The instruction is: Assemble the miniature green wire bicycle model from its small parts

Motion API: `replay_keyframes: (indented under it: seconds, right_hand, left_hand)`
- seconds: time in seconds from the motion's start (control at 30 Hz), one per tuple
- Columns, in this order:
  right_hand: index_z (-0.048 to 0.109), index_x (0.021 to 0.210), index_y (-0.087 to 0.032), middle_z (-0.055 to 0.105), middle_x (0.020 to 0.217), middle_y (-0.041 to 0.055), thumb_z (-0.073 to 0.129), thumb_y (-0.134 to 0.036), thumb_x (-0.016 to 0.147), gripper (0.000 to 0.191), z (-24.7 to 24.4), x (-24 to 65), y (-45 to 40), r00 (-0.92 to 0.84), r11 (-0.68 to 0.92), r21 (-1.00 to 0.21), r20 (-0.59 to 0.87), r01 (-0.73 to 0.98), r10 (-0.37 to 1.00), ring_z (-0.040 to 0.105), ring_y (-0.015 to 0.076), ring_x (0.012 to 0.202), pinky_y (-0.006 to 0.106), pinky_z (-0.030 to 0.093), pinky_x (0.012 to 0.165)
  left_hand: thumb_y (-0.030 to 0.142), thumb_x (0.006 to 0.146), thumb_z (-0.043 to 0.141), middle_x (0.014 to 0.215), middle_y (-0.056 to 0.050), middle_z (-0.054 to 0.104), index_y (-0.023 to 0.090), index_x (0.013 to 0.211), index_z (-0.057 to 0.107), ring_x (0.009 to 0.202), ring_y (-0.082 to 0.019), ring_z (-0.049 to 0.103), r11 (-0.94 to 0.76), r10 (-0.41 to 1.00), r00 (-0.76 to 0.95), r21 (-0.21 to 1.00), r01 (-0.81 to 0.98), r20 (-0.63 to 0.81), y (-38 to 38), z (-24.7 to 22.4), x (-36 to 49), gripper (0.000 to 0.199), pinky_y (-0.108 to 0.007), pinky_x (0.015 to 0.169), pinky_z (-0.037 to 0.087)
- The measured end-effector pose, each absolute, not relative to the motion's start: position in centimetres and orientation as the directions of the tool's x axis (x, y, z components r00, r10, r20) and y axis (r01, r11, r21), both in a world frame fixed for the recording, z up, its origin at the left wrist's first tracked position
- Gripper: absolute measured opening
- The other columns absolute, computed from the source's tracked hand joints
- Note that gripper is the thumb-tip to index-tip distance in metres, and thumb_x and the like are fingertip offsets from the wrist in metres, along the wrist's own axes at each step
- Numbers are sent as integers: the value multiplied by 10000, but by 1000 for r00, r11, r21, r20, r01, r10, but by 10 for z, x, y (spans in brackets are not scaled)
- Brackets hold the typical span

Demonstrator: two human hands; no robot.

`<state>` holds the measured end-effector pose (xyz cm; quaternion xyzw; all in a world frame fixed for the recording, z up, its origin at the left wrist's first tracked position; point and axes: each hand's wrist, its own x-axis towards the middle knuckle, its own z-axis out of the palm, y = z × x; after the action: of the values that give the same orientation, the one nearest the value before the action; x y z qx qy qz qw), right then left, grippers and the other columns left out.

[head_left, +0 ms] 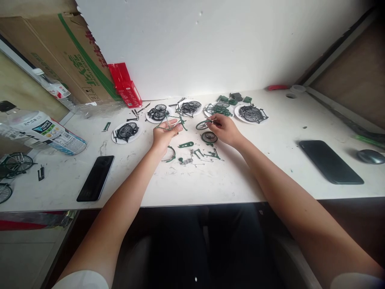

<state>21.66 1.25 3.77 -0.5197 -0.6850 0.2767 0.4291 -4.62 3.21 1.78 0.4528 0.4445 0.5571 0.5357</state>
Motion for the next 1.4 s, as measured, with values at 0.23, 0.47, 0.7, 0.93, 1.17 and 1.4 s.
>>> replay_keyframes:
  seconds: [0.23, 0.47, 0.7, 0.93, 1.17, 1.4]
  right_hand:
    - [729, 951, -189, 371, 597, -72, 752, -323, 887, 150, 34, 202, 0, -104, 410, -773, 415, 484, 904, 287, 118, 570, 294, 277, 594]
    - [735, 848, -182, 436, 597, -51, 770, -348, 869, 171, 30, 196, -4, -110, 449, -779, 449, 438, 886, 282, 109, 567, 288, 243, 568]
    - [696, 807, -197, 479, 604, -32, 800, -581, 888, 405, 33, 190, -8, -92, 468, -785, 475, 405, 875, 288, 112, 561, 291, 244, 549]
    - [647, 772, -216, 421, 562, -53, 813, -647, 866, 472, 34, 184, -12, -120, 470, -782, 465, 409, 877, 275, 111, 551, 290, 239, 544]
    - [647, 787, -240, 479, 601, -20, 767, -692, 871, 475, 38, 180, -18, -89, 425, -816, 426, 391, 900, 322, 136, 566, 298, 251, 547]
    - [656, 772, -244, 452, 578, -26, 747, -651, 912, 440, 43, 179, -24, -74, 465, -778, 482, 423, 873, 299, 137, 558, 309, 259, 565]
  left_hand:
    - [366, 597, 1039, 1021, -100, 828, 172, 1133, 789, 984, -242, 812, -20, 1000, 3, 952, -304, 22, 33, 18, -47, 622, -374, 982, 557]
    - [367, 600, 1039, 995, -90, 831, 177, 1093, 808, 957, -230, 807, -44, 999, -5, 953, -299, 44, 34, 17, -47, 576, -385, 994, 565]
    - [373, 609, 1039, 981, -103, 829, 159, 1083, 794, 952, -243, 810, -40, 999, -3, 962, -271, 40, 30, 20, -46, 575, -413, 995, 579]
    - [380, 615, 1042, 974, -96, 824, 159, 1115, 791, 978, -239, 806, -27, 999, 22, 960, -279, 35, 30, 19, -44, 602, -435, 1045, 582]
    - [395, 581, 1063, 999, -92, 823, 159, 987, 810, 999, -232, 780, 47, 986, 168, 952, -303, 5, 29, 24, -42, 534, -436, 1063, 594]
    - [444, 647, 1033, 1071, -79, 825, 203, 970, 840, 1049, -237, 772, 80, 955, 297, 952, -295, 12, 28, 25, -45, 446, -394, 1022, 598]
